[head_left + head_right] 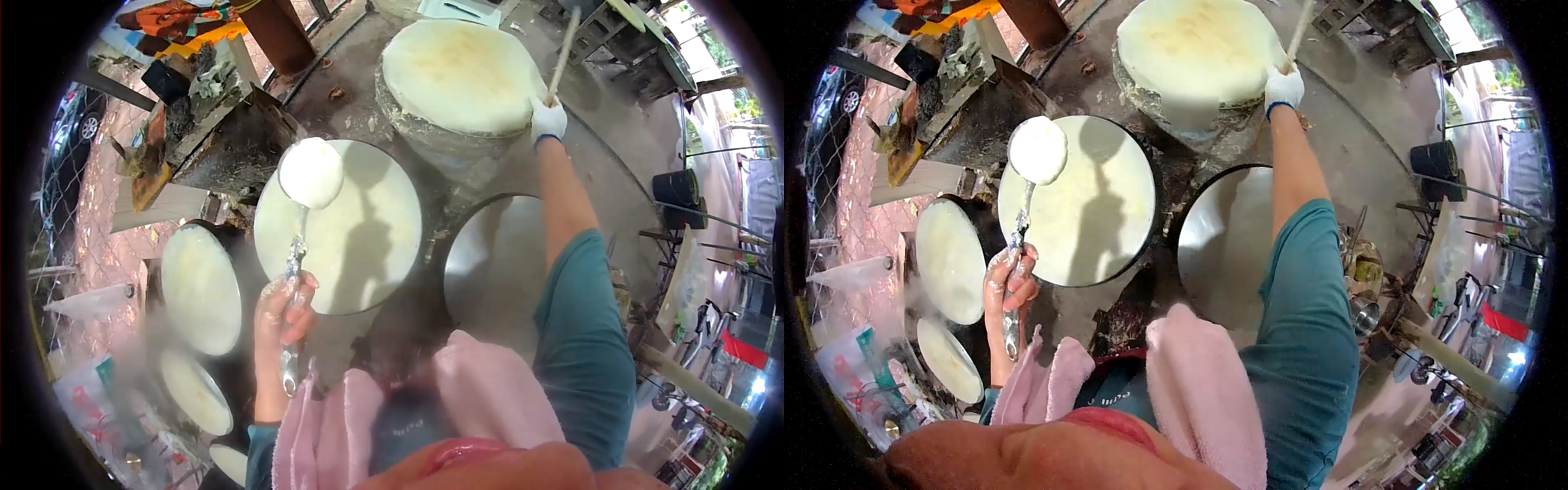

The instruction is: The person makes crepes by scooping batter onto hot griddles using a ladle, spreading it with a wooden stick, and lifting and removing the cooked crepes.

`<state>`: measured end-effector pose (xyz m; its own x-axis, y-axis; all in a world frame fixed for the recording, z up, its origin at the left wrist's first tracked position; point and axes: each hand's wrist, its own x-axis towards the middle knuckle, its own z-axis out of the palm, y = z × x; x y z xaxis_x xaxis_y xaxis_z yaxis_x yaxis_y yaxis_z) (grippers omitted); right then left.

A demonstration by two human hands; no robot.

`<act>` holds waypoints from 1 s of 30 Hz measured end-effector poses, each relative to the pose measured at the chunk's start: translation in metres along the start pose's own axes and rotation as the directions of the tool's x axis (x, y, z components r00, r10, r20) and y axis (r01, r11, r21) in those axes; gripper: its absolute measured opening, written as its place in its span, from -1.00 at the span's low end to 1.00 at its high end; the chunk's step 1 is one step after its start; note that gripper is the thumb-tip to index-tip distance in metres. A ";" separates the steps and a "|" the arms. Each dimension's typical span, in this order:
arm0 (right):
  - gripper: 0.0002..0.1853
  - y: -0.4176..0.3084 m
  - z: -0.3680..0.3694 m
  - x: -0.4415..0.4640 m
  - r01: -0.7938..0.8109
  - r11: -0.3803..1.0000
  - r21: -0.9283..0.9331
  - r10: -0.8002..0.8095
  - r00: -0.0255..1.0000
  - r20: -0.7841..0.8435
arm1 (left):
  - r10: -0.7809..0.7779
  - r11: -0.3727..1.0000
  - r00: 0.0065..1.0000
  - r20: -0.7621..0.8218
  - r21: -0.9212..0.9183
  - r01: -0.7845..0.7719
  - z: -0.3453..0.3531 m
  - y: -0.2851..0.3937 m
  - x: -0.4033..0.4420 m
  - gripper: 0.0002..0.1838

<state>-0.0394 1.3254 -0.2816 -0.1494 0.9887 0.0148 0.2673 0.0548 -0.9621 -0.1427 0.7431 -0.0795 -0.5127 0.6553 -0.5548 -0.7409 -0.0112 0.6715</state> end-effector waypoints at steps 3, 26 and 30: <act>-0.09 -0.004 -0.019 -0.001 0.053 0.966 -0.253 -0.046 0.998 0.033 | -0.022 1.000 0.999 0.045 -0.013 0.022 0.021 -0.024 -0.001 -0.72; -0.43 0.101 -0.468 -0.412 0.143 0.722 -0.677 -0.067 0.988 0.138 | 0.284 -0.009 0.898 0.336 0.937 -0.348 0.230 -0.400 0.057 -0.56; -0.50 0.141 -0.440 -0.429 -0.006 0.721 -0.693 0.215 0.952 0.216 | 0.490 -0.131 0.782 0.386 0.919 -0.372 0.191 -0.375 0.059 -0.62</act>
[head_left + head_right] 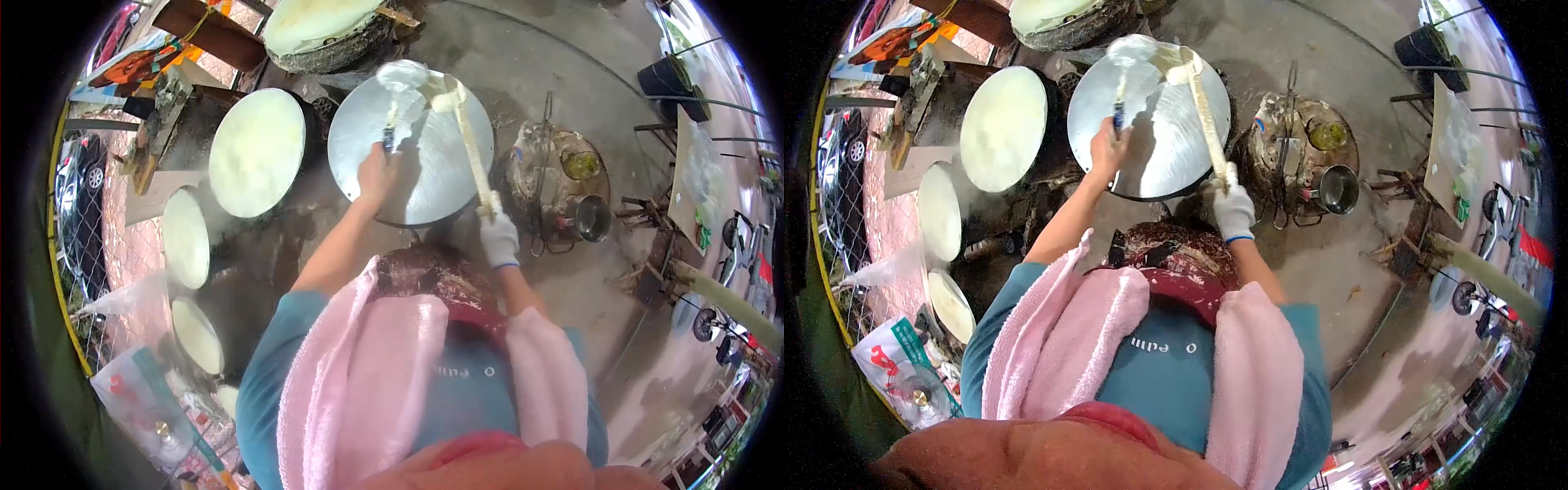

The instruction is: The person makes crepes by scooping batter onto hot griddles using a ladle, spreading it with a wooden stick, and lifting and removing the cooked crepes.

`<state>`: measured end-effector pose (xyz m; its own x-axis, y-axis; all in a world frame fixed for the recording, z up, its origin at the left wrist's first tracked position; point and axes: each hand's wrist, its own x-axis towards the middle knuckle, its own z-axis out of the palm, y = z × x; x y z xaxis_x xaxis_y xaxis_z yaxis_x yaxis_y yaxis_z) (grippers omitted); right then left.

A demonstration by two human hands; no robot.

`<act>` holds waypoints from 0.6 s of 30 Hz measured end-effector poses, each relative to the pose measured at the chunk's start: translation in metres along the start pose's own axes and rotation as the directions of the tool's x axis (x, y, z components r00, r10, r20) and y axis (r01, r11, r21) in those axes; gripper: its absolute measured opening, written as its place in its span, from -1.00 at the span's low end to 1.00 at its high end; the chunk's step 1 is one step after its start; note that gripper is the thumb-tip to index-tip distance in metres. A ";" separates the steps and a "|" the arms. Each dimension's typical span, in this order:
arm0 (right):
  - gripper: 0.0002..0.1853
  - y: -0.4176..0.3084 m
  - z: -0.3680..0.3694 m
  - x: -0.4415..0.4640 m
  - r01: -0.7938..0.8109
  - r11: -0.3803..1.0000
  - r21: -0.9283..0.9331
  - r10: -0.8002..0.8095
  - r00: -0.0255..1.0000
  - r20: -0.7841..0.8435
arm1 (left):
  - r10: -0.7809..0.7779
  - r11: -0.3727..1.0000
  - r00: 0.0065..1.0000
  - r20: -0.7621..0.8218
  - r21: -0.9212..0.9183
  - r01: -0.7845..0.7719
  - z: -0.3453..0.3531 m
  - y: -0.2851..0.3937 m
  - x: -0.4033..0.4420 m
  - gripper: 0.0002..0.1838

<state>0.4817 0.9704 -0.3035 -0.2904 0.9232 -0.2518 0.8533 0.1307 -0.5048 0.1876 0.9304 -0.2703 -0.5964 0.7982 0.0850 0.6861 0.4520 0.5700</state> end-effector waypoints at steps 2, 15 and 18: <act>-0.47 -0.035 -0.004 -0.004 -0.243 0.834 0.494 0.130 0.959 0.252 | -0.028 0.998 0.994 -0.101 -0.067 0.021 -0.024 -0.014 -0.004 -0.62; -0.54 -0.136 -0.003 0.014 -0.158 0.920 0.360 0.127 0.986 0.109 | -0.143 0.849 0.983 0.114 -0.496 0.182 -0.124 -0.070 -0.084 -0.82; -0.57 -0.069 0.038 0.033 0.041 0.739 0.673 0.070 0.988 -0.137 | -0.236 0.712 0.945 0.228 -0.621 0.328 -0.153 -0.075 -0.101 -0.83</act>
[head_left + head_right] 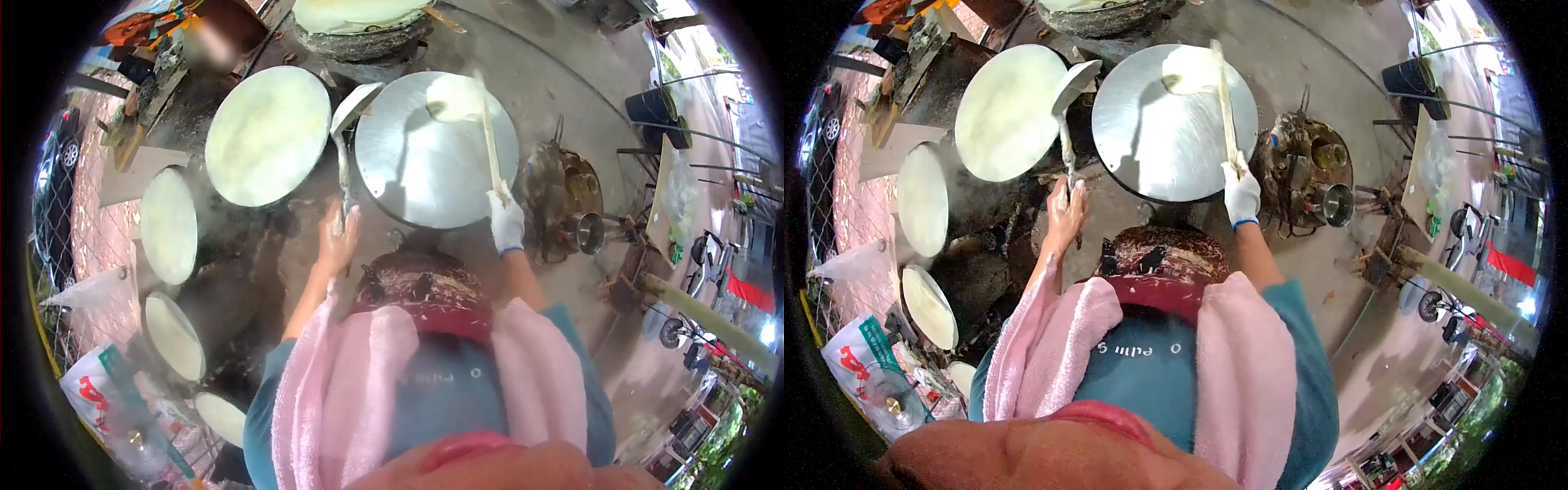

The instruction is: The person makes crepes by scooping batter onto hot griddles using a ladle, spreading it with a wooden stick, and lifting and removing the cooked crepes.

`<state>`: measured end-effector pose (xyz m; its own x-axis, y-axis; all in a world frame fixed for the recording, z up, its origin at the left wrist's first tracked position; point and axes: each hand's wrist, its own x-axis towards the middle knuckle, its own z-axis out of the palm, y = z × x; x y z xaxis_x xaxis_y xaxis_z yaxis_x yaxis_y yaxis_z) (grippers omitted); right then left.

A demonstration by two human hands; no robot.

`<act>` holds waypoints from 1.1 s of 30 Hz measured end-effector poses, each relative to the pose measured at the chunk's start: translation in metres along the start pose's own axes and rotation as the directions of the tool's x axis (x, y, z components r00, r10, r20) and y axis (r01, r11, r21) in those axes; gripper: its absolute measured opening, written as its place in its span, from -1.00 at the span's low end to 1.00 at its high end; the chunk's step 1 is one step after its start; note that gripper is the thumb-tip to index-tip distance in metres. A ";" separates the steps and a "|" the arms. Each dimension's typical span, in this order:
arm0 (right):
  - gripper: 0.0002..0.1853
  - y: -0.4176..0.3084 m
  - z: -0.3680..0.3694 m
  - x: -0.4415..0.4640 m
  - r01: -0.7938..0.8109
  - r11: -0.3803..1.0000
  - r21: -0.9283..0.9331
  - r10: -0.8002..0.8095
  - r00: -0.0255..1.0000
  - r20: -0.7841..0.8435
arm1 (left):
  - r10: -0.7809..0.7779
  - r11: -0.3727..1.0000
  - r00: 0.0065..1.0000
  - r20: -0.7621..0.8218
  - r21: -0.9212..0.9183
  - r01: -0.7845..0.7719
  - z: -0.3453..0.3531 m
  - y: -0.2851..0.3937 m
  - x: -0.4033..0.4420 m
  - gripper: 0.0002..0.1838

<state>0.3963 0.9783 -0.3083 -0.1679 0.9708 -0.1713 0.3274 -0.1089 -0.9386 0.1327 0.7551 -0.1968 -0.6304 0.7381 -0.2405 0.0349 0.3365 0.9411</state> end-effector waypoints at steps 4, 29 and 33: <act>-0.59 -0.070 0.033 -0.037 -0.449 0.891 0.073 0.387 0.833 0.396 | 0.064 0.997 0.998 0.001 -0.044 -0.064 -0.009 0.002 -0.012 -0.80; -0.56 -0.022 -0.058 0.111 0.139 0.983 -0.116 -0.010 0.680 0.733 | -0.193 0.977 0.930 -0.312 -0.149 0.153 0.059 0.071 -0.064 -0.81; -0.53 -0.043 -0.070 0.169 -0.021 0.964 -0.265 0.198 0.720 0.665 | 0.116 0.990 0.843 -0.525 0.132 -0.055 0.077 0.068 -0.087 -0.79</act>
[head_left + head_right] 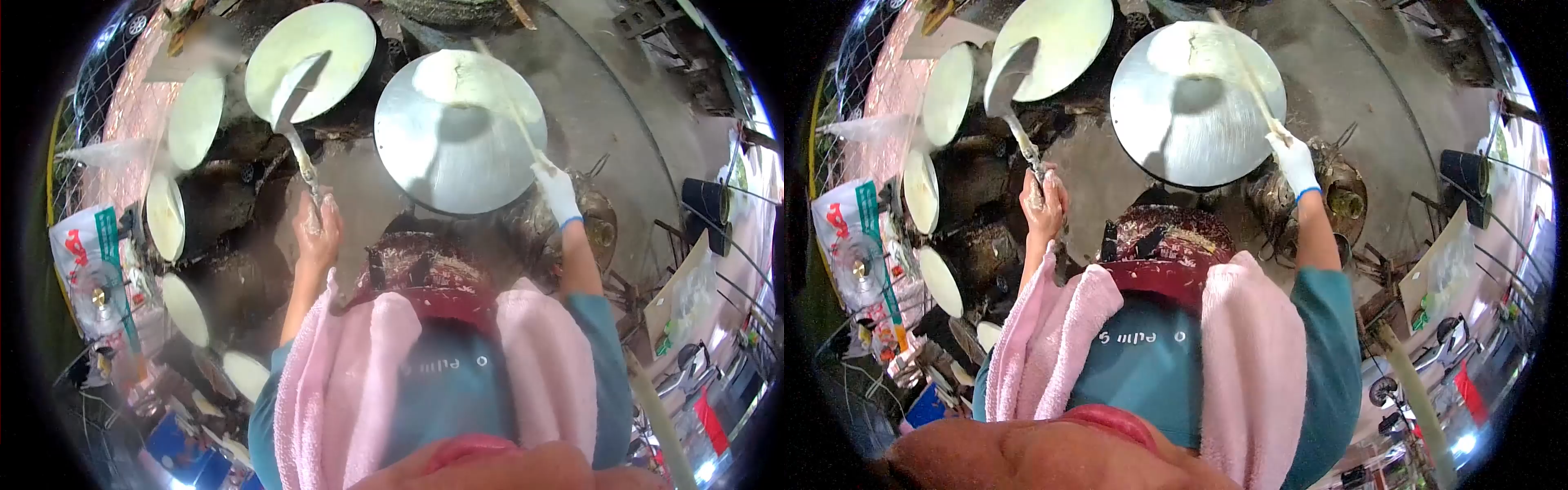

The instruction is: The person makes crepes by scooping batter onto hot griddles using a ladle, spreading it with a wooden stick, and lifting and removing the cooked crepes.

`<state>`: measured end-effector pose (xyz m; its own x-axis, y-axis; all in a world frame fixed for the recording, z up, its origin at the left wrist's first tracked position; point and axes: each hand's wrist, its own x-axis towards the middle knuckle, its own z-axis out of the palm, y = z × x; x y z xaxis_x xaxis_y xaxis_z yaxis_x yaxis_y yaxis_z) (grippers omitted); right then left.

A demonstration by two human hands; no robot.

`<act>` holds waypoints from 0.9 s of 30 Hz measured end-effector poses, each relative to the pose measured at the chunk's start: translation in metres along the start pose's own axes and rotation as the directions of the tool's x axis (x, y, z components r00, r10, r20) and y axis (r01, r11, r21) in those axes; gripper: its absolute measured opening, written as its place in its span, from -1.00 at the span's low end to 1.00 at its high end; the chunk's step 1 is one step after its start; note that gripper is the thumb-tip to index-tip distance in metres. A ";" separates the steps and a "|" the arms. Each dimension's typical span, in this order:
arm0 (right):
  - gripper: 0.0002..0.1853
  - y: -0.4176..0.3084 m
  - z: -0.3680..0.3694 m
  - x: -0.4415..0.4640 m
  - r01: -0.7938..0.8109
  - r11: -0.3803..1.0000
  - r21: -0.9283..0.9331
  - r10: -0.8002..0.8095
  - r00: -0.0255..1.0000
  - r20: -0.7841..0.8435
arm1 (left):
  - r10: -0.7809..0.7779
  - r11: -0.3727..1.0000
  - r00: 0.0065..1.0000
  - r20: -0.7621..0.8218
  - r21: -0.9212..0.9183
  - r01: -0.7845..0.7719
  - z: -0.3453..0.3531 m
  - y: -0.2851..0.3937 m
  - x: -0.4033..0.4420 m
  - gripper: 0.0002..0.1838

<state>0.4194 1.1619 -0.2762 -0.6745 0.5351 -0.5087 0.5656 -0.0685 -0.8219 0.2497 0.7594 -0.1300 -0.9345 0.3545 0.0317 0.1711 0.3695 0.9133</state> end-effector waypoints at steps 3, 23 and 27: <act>-0.52 -0.046 0.025 -0.018 -0.243 0.960 -0.136 0.273 0.921 0.277 | -0.230 0.963 0.970 0.083 -0.122 0.239 0.002 0.008 -0.007 -0.88; -0.52 -0.034 -0.016 0.081 0.177 0.978 -0.110 -0.124 0.918 0.376 | -0.451 0.877 0.866 -0.215 0.074 0.475 -0.032 -0.064 -0.095 -0.85; -0.55 -0.051 -0.004 0.048 -0.075 0.908 -0.412 0.290 0.822 0.490 | -0.452 0.883 0.866 -0.215 0.028 0.468 -0.030 -0.058 -0.106 -0.84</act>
<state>0.3598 1.1946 -0.2574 -0.6229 0.0073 -0.7823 0.7597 0.2445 -0.6026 0.3297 0.6750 -0.1740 -0.9535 -0.0446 -0.2980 -0.2774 0.5163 0.8102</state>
